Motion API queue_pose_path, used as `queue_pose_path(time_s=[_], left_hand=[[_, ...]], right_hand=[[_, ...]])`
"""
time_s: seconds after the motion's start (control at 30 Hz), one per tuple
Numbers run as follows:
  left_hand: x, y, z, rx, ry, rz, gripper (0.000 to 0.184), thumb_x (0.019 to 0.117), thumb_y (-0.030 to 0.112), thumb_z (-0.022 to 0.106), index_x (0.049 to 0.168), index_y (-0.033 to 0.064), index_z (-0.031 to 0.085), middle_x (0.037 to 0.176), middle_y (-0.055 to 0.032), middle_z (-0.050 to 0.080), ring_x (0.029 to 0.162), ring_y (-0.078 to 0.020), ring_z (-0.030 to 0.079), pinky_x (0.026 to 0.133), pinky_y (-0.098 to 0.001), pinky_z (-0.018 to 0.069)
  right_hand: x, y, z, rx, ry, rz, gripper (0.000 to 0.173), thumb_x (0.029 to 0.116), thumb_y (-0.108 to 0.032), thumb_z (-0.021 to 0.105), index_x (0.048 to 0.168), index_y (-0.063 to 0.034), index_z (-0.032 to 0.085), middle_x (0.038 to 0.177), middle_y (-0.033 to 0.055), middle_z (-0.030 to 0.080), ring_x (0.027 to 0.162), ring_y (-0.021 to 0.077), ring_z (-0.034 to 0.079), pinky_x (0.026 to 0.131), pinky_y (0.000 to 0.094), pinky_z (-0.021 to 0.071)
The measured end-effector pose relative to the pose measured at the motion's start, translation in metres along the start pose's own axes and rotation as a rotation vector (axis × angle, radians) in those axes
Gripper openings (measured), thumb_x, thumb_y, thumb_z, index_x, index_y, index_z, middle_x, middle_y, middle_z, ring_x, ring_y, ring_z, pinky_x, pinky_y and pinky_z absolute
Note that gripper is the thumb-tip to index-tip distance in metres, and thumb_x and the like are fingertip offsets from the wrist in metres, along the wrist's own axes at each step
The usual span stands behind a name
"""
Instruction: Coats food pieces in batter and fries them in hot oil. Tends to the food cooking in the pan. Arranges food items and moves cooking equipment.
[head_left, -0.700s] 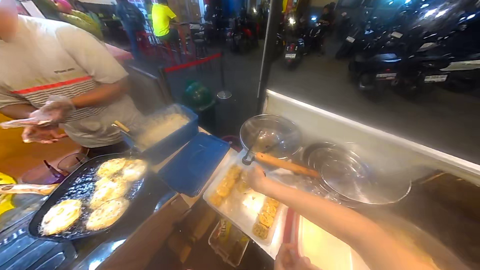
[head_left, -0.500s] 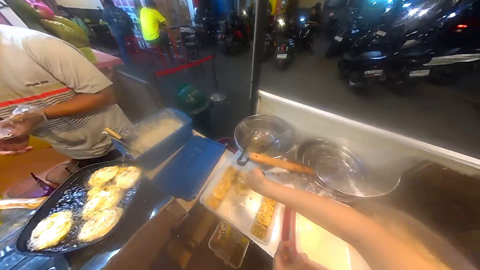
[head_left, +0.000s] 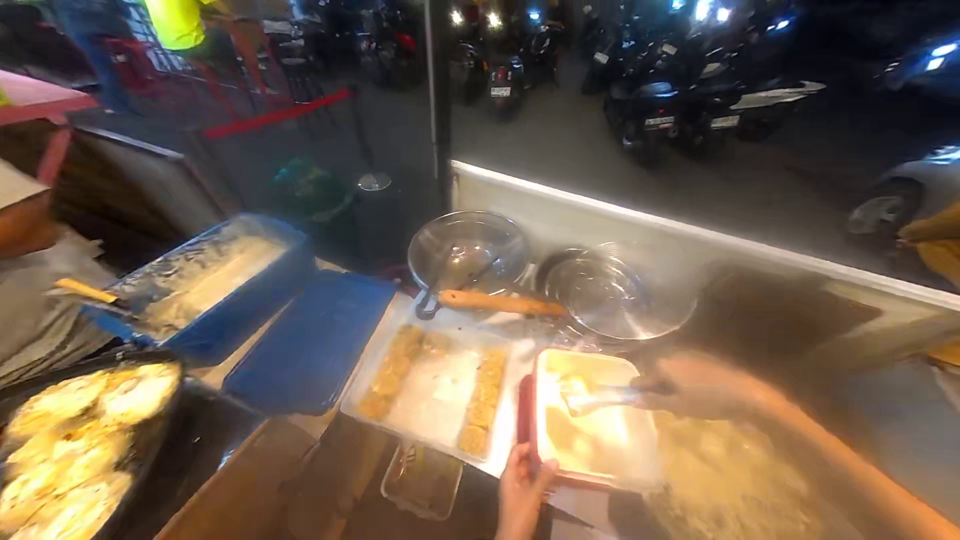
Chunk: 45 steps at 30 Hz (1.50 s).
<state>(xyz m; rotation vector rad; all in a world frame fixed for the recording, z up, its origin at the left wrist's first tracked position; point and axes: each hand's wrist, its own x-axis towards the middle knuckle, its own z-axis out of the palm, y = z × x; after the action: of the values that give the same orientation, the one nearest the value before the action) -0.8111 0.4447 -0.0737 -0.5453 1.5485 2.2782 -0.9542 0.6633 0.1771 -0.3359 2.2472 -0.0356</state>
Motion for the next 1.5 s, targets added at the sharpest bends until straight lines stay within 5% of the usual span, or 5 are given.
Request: queue_pose_path(time_s=[0.5, 0.97, 1.23, 1.33, 1.5], left_hand=[[-0.009, 0.007, 0.006, 0.057, 0.039, -0.054, 0.049, 0.0993, 0.009, 0.066, 0.142, -0.0037, 0.044, 0.102, -0.0204, 0.071, 0.083, -0.0242, 0.074, 0.074, -0.0382, 0.0620], [-0.010, 0.000, 0.011, 0.051, 0.082, -0.034, 0.045, 0.1013, 0.010, 0.063, 0.139, -0.0034, 0.044, 0.098, -0.0178, 0.072, 0.081, -0.0222, 0.074, 0.073, -0.0370, 0.0625], [-0.010, -0.008, 0.013, 0.095, 0.113, 0.014, 0.045, 0.1039, 0.013, 0.059, 0.142, -0.0039, 0.042, 0.094, -0.0161, 0.072, 0.079, -0.0210, 0.074, 0.074, -0.0387, 0.0628], [-0.011, -0.010, 0.014, 0.101, 0.124, 0.025, 0.048, 0.1054, 0.017, 0.057, 0.145, -0.0032, 0.039, 0.096, -0.0148, 0.071, 0.080, -0.0199, 0.074, 0.075, -0.0380, 0.0626], [-0.015, -0.014, 0.016, 0.098, 0.167, 0.028, 0.048, 0.1066, 0.020, 0.054, 0.145, -0.0033, 0.037, 0.099, -0.0146, 0.070, 0.082, -0.0202, 0.073, 0.077, -0.0387, 0.0624]], right_hand=[[0.117, -0.016, 0.041, -0.005, -0.132, 0.246, 0.036, 0.0987, -0.025, 0.065, 0.114, 0.0076, 0.066, 0.114, 0.0275, 0.068, 0.104, 0.0418, 0.067, 0.089, 0.0635, 0.0501], [0.002, -0.004, 0.119, 0.046, 0.431, 0.212, 0.050, 0.1101, -0.034, 0.044, 0.156, -0.0152, 0.045, 0.122, 0.0281, 0.065, 0.104, 0.0476, 0.068, 0.087, 0.0624, 0.0533], [0.004, 0.085, 0.153, 0.611, 0.329, -0.045, 0.048, 0.1054, -0.044, 0.055, 0.146, -0.0180, 0.060, 0.124, 0.0158, 0.071, 0.112, 0.0310, 0.068, 0.100, 0.0560, 0.0514], [-0.022, 0.132, 0.166, 0.991, 0.364, -0.078, 0.044, 0.1061, -0.036, 0.058, 0.145, -0.0156, 0.060, 0.090, 0.0057, 0.067, 0.061, 0.0099, 0.053, 0.056, 0.0286, 0.0453], [-0.035, 0.211, 0.209, 1.273, 0.367, 0.146, 0.041, 0.1064, -0.033, 0.059, 0.144, -0.0169, 0.061, 0.079, -0.0004, 0.060, 0.050, 0.0052, 0.043, 0.047, 0.0220, 0.0377]])
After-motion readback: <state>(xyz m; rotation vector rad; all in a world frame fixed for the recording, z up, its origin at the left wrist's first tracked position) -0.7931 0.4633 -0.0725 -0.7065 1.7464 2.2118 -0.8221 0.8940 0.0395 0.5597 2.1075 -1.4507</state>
